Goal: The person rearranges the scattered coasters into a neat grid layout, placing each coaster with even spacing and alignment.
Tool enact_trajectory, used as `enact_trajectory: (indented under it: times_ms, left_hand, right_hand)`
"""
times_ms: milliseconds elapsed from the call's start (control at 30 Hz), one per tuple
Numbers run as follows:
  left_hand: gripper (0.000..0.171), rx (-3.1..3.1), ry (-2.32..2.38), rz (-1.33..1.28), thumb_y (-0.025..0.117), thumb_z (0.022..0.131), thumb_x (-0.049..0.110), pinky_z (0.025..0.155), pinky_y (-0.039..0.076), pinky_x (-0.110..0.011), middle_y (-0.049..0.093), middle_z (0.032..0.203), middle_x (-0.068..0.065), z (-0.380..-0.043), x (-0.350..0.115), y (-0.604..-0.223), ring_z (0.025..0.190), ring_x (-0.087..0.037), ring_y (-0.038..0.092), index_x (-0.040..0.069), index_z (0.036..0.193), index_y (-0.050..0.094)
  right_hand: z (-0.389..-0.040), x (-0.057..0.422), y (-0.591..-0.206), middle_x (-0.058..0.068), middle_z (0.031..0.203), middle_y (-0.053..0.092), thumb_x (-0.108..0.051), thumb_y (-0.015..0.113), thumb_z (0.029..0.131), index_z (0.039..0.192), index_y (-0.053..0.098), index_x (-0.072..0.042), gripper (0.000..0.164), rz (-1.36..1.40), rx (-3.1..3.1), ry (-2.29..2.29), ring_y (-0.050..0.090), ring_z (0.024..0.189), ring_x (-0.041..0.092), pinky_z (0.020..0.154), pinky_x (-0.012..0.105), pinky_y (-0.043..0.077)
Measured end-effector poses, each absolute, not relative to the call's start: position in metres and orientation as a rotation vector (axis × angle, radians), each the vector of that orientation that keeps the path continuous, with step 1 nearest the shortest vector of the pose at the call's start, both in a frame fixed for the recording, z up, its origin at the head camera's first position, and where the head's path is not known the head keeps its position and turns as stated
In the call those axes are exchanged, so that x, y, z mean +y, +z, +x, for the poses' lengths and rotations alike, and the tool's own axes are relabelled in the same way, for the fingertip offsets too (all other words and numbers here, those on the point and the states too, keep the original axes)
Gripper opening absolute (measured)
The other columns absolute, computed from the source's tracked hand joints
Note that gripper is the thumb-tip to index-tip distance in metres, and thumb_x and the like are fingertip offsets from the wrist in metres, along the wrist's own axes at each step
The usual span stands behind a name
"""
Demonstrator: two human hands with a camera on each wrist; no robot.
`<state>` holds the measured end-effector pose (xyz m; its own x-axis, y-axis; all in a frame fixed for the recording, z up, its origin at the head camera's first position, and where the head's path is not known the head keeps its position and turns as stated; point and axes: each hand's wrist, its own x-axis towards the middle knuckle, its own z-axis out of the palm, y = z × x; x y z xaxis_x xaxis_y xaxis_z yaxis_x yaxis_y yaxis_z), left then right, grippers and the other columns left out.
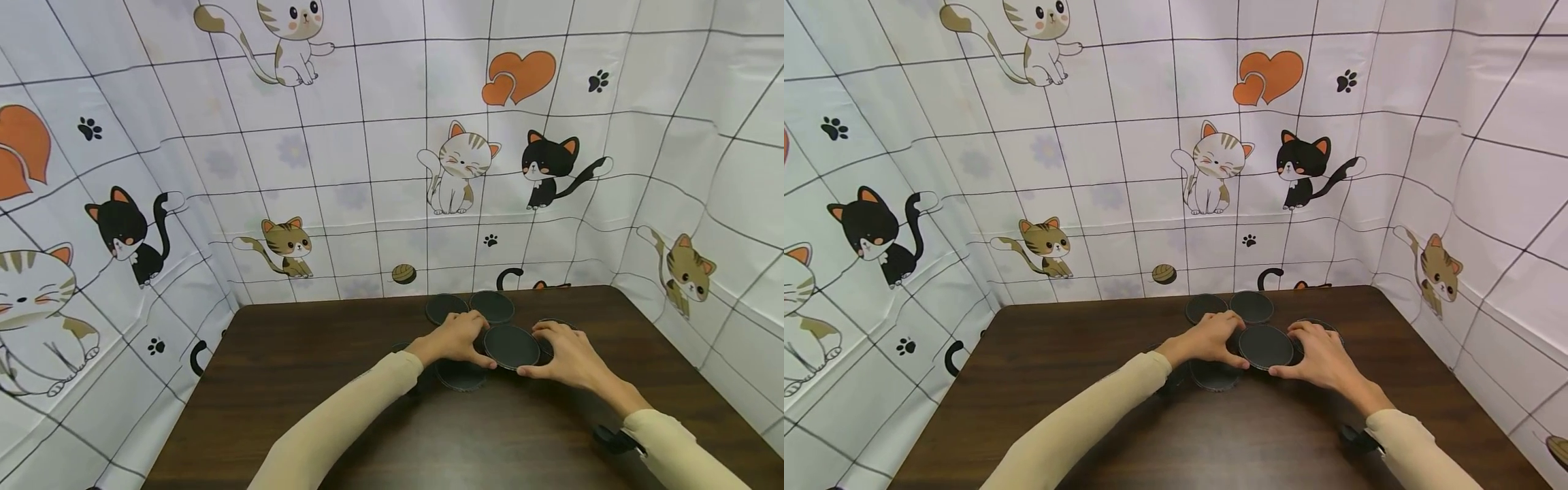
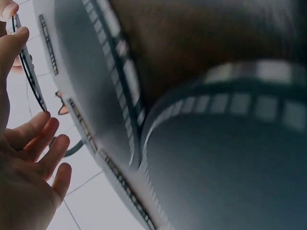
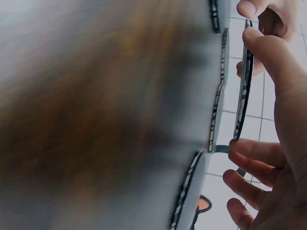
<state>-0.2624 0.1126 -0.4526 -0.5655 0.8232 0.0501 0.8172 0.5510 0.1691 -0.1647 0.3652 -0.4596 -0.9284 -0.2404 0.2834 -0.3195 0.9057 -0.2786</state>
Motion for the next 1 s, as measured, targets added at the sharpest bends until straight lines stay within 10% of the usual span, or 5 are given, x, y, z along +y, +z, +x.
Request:
enact_trajectory:
  times_ms: [1000]
  left_hand:
    - [0.07, 2.704, 0.081, 1.36, 0.062, 0.088, 0.072, 0.11, 0.03, -0.041, 0.045, 0.144, 0.006, -0.246, 0.118, -0.467, 0.133, -0.014, 0.042, 0.023, 0.137, 0.059]
  right_hand:
    - [-0.155, 0.372, -0.47, 0.021, 0.134, 0.054, -0.082, 0.073, 0.069, 0.124, 0.07, 0.002, 0.1, 0.495, -2.898, 0.354, 0.046, 0.118, 0.042, 0.085, 0.057, 0.031]
